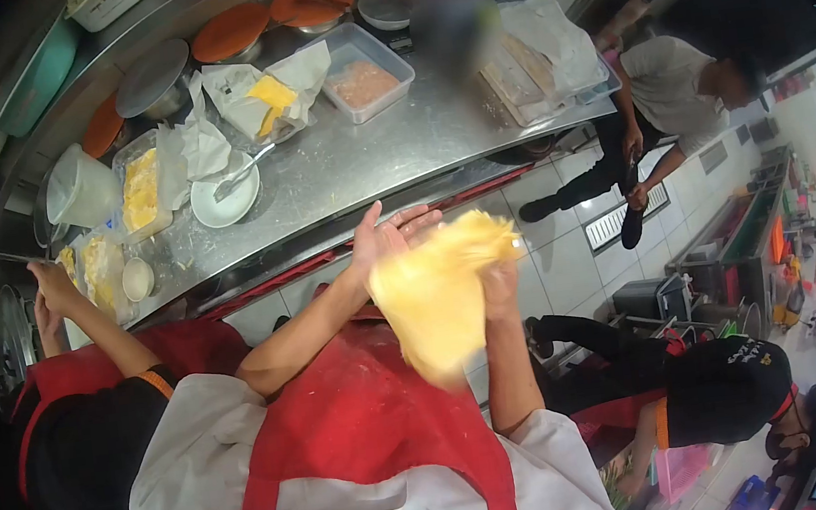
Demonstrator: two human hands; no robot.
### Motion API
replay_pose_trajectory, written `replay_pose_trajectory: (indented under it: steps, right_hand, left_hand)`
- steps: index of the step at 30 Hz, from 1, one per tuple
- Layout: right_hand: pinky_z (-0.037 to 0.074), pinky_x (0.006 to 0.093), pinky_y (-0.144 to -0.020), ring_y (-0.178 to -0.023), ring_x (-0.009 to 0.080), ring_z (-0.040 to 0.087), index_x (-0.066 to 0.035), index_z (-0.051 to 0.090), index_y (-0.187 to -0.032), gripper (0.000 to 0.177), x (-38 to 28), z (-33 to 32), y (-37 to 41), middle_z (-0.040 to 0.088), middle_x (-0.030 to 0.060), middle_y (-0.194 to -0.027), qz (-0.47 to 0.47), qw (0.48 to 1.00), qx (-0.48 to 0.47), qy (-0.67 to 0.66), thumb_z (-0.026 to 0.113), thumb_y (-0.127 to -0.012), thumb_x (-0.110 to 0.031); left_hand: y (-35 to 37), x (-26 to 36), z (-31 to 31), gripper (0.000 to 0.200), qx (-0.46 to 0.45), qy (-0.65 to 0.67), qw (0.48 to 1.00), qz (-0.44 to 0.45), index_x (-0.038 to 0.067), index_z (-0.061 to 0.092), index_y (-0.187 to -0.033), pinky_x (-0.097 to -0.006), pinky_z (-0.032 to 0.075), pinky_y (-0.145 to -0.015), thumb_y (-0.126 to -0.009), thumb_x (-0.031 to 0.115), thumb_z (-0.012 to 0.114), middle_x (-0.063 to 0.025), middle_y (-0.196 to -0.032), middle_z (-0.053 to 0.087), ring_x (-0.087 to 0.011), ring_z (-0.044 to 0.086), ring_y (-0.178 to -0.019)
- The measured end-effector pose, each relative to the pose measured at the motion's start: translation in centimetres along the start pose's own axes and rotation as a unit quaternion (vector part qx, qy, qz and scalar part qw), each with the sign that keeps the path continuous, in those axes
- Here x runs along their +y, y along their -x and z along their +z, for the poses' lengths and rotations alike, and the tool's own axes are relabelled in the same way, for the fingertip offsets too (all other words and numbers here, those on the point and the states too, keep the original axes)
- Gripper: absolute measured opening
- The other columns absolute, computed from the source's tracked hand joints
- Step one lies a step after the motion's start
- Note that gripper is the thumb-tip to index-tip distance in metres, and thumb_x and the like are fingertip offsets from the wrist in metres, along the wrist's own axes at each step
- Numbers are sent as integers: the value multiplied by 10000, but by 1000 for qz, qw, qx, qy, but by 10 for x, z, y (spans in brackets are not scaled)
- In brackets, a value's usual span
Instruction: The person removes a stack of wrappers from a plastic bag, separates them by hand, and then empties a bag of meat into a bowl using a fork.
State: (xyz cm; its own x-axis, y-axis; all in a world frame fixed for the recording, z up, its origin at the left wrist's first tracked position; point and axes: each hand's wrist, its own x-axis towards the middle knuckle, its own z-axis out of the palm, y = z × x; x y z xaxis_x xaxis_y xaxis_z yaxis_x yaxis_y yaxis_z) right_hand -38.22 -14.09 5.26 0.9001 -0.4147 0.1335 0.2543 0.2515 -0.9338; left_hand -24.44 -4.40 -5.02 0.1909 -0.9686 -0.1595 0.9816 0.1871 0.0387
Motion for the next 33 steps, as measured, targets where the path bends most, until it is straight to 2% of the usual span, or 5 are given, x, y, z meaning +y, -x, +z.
replay_pose_trajectory:
  steps: [3,5,10,15,33]
  right_hand:
    - [401,294,-1043,-1264,150,459,-23,392,-1385,394,58,-39,18,486,87,-1383,61,973,-37,-217,361,-1035,-201]
    - [490,337,-943,-1108,207,605,-18,448,-1337,485,1,-11,-27,585,94,-1262,148,725,-109,664,448,-994,-361]
    - [540,337,-792,-958,215,670,23,571,-1140,286,26,-51,28,653,133,-1148,-61,964,133,221,552,-894,-122]
    - [467,412,-573,-656,328,644,0,609,-978,288,3,-33,-2,633,155,-733,-88,780,36,619,657,-703,-69]
    - [504,478,-710,-733,431,621,16,678,-864,605,-27,-47,23,635,260,-735,127,772,42,621,535,-885,-571]
  left_hand:
    - [4,-8,31,663,81,4,997,4,-14,471,-1329,-483,351,-1083,-975,528,327,-189,-1361,515,-334,507,-1242]
    - [6,-15,24,644,7,57,997,-45,-1,472,-1340,-457,351,-1086,-972,512,342,-168,-1370,513,-321,505,-1243]
    - [-2,-15,-2,711,72,-37,996,-48,-13,484,-1278,-449,390,-1048,-962,580,252,-208,-1337,531,-341,527,-1217]
    - [3,-48,33,711,90,36,993,-73,17,493,-1276,-438,432,-989,-965,594,216,-176,-1229,600,-310,571,-1143]
    - [8,-47,28,580,58,-188,957,-213,25,473,-1324,-502,447,-1004,-904,420,533,-180,-1284,566,-359,553,-1177]
